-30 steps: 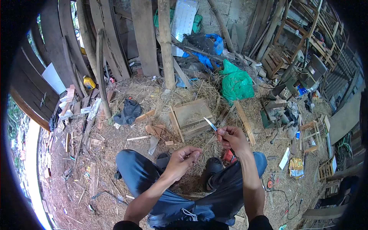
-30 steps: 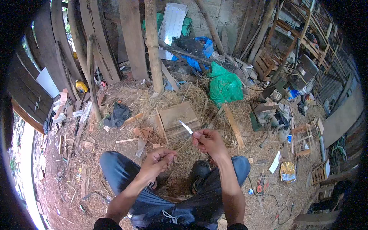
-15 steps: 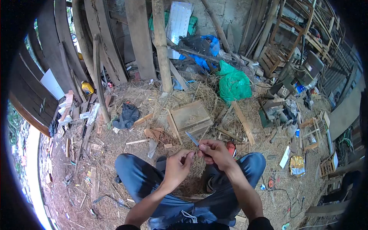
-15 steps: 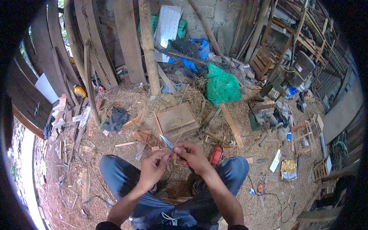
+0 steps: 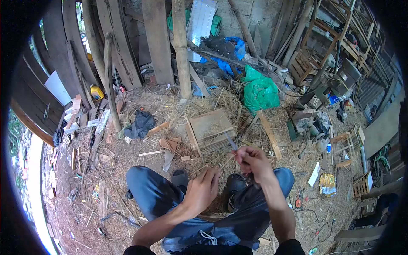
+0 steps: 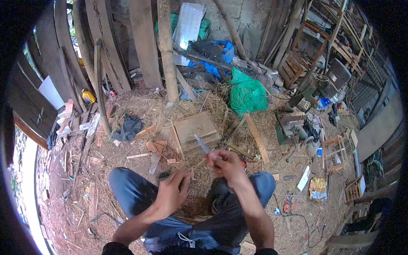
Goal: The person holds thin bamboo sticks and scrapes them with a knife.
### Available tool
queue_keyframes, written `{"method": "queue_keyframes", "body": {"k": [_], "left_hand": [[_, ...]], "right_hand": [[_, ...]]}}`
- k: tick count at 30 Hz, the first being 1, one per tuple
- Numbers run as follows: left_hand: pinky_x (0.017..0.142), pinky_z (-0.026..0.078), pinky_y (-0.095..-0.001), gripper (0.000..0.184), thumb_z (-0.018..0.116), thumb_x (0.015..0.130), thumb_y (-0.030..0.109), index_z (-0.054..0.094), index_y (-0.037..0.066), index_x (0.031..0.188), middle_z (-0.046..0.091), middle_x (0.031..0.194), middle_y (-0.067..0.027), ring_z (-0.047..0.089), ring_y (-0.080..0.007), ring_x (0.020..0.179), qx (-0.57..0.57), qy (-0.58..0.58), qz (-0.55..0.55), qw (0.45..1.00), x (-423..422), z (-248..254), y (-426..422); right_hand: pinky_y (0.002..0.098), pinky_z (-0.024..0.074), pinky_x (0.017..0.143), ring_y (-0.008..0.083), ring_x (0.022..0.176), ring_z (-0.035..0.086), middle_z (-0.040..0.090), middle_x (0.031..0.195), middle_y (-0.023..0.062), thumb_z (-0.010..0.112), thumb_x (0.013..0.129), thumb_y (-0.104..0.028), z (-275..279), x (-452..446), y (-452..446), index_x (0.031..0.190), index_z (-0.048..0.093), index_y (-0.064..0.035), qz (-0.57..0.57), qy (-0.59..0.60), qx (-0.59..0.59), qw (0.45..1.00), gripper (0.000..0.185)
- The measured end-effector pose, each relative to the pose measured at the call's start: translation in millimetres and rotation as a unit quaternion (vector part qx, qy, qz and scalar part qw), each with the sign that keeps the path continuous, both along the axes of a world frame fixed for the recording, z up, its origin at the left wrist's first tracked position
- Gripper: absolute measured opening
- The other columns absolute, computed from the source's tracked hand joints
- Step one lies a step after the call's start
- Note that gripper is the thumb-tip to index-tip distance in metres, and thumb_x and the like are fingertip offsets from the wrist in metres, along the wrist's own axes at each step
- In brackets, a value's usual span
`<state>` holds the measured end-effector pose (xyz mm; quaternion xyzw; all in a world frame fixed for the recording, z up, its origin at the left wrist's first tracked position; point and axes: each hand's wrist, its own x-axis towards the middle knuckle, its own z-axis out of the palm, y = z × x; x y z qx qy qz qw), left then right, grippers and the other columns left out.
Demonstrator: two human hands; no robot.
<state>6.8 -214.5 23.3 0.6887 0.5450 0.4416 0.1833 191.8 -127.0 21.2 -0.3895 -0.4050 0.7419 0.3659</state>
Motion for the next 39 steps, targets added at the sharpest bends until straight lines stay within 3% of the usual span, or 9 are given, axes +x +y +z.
{"method": "queue_keyframes", "body": {"k": [5, 11, 14, 23, 29, 31, 34, 36, 39], "left_hand": [[0.056, 0.05, -0.0371, 0.017, 0.062, 0.077, 0.0, 0.059, 0.002, 0.094, 0.06, 0.084, -0.0145, 0.062, -0.0326, 0.069, -0.007, 0.082, 0.015, 0.996, -7, -11, -3], [0.054, 0.051, -0.0368, 0.027, 0.063, 0.076, 0.002, 0.059, 0.003, 0.102, 0.057, 0.084, -0.0108, 0.062, -0.0294, 0.065, 0.076, 0.106, 0.013, 0.991, -3, -17, 7], [0.053, 0.051, -0.0372, 0.028, 0.062, 0.076, 0.003, 0.058, 0.003, 0.104, 0.054, 0.082, -0.0102, 0.061, -0.0293, 0.064, 0.079, 0.118, -0.001, 0.99, -11, -14, 4], [0.053, 0.05, -0.0353, 0.023, 0.064, 0.075, 0.0, 0.059, 0.003, 0.097, 0.056, 0.081, -0.0106, 0.061, -0.0279, 0.064, 0.083, 0.065, -0.015, 0.994, -5, -18, 12], [0.054, 0.05, -0.0342, 0.018, 0.064, 0.074, -0.002, 0.06, 0.002, 0.091, 0.058, 0.079, -0.0108, 0.061, -0.0285, 0.064, 0.093, 0.101, -0.013, 0.99, -7, -12, 8], [0.054, 0.051, -0.0344, 0.017, 0.064, 0.075, -0.002, 0.061, 0.002, 0.09, 0.059, 0.079, -0.0108, 0.061, -0.0291, 0.063, 0.104, 0.114, -0.015, 0.988, -12, -16, 3], [0.05, 0.048, -0.0313, 0.013, 0.063, 0.078, 0.001, 0.062, 0.001, 0.091, 0.06, 0.076, -0.0115, 0.061, -0.0241, 0.059, 0.06, 0.082, 0.006, 0.995, -19, -19, 3], [0.051, 0.045, -0.0268, 0.011, 0.062, 0.082, 0.002, 0.064, 0.0, 0.092, 0.061, 0.072, -0.0121, 0.06, -0.0174, 0.057, -0.128, -0.115, 0.002, 0.985, -16, -12, 11], [0.052, 0.042, -0.025, 0.01, 0.06, 0.084, 0.004, 0.064, -0.002, 0.092, 0.061, 0.068, -0.0136, 0.056, -0.0127, 0.056, -0.203, -0.244, -0.036, 0.948, -10, -21, 20]], "right_hand": [[0.0196, 0.027, 0.041, 0.0048, 0.046, 0.037, 0.057, 0.071, 0.0024, 0.052, 0.093, -0.011, 8, 4, -2, 0.104, 0.057, 0.0019, -0.045, -0.03, 0.021, 0.998, 0.018], [0.0189, 0.0293, 0.042, 0.0046, 0.048, 0.042, 0.062, 0.077, 0.0051, 0.055, 0.092, -0.014, -8, -21, -22, 0.101, 0.058, -0.0011, 0.068, 0.013, 0.032, 0.997, 0.016], [0.0191, 0.0284, 0.041, 0.0042, 0.047, 0.04, 0.059, 0.072, 0.0026, 0.054, 0.092, -0.014, -3, -9, -11, 0.098, 0.059, -0.0008, -0.012, -0.003, 0.024, 1.0, 0.015], [0.0197, 0.028, 0.041, 0.004, 0.047, 0.04, 0.06, 0.07, 0.0023, 0.057, 0.09, -0.014, -1, -20, -23, 0.1, 0.058, -0.0026, 0.06, 0.011, 0.01, 0.998, 0.014], [0.0193, 0.0268, 0.04, 0.0037, 0.045, 0.039, 0.055, 0.068, 0.0, 0.055, 0.092, -0.014, -5, -7, -14, 0.097, 0.059, -0.0007, 0.024, 0.004, 0.028, 0.999, 0.015], [0.0191, 0.0265, 0.039, 0.0039, 0.044, 0.037, 0.054, 0.07, -0.0004, 0.053, 0.092, -0.014, -5, 12, 4, 0.098, 0.059, 0.0, -0.11, -0.028, 0.04, 0.993, 0.016], [0.0195, 0.0271, 0.039, 0.0048, 0.043, 0.037, 0.056, 0.072, 0.0007, 0.053, 0.092, -0.013, -4, 24, 11, 0.102, 0.059, 0.0001, -0.107, -0.013, 0.044, 0.993, 0.017], [0.0193, 0.0285, 0.039, 0.0055, 0.044, 0.039, 0.06, 0.072, 0.0029, 0.054, 0.092, -0.012, 5, 11, -1, 0.102, 0.058, 0.0001, -0.084, -0.045, 0.057, 0.994, 0.017], [0.019, 0.0291, 0.041, 0.0052, 0.045, 0.039, 0.061, 0.072, 0.0037, 0.054, 0.091, -0.011, 0, -11, -18, 0.103, 0.059, -0.0003, 0.014, -0.017, 0.006, 1.0, 0.017]]}}
